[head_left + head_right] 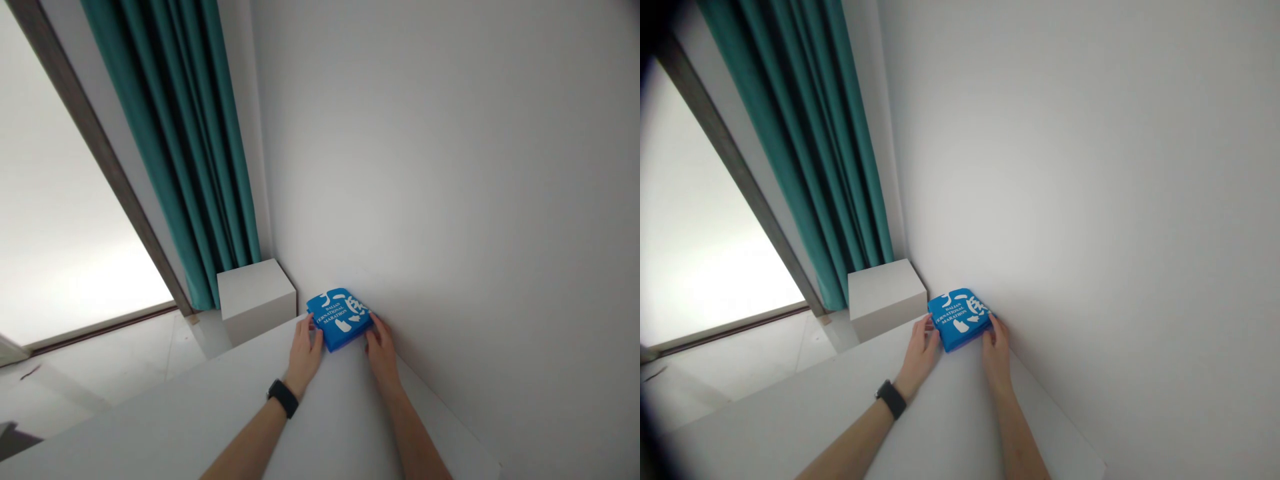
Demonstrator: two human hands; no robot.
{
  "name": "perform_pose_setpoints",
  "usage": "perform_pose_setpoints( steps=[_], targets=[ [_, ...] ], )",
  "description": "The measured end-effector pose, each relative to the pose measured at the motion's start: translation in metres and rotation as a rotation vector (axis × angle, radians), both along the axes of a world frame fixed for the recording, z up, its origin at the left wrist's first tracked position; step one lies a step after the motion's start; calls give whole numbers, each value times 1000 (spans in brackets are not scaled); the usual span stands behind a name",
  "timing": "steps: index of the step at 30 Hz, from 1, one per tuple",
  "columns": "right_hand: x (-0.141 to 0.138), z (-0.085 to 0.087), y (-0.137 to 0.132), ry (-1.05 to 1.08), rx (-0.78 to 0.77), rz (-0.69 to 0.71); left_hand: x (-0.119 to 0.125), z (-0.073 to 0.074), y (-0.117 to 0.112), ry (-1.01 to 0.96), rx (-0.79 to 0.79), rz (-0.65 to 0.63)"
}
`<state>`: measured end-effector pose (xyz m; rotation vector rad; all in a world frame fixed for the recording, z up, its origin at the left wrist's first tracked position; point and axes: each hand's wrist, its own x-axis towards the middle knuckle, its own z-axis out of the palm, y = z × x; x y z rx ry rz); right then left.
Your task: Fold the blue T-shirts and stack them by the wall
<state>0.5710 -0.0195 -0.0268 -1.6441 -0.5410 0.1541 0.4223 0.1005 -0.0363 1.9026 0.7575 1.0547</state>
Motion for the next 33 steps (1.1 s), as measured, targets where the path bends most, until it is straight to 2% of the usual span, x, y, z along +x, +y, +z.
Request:
perform_pose_setpoints(
  steps=[4, 7, 11, 15, 19, 22, 26, 29, 33],
  targets=[
    [-2, 11, -2, 451, 232, 120, 0, -2, 1, 58, 15, -93],
    [-2, 17, -6, 640, 277, 208, -2, -2, 4, 23, 12, -115],
    [-5, 23, -9, 719, 273, 292, -4, 0, 7, -46, 14, -118],
    [-6, 27, -6, 756, 339, 276, -4, 3, 8, -56, 31, -131],
    [-5, 26, -5, 812, 345, 258, -2, -1, 8, -62, 34, -138],
    [-8, 24, -8, 766, 301, 240, 0, -6, 15, -106, -117, -125],
    [-12, 22, -11, 724, 281, 253, 7, -1, 39, -122, -535, -33],
    [-11, 21, -11, 763, 303, 243, 15, 11, 63, -64, -615, -50],
    [-9, 20, -10, 729, 297, 232, 23, 25, 84, 58, -641, -146]
  ],
)
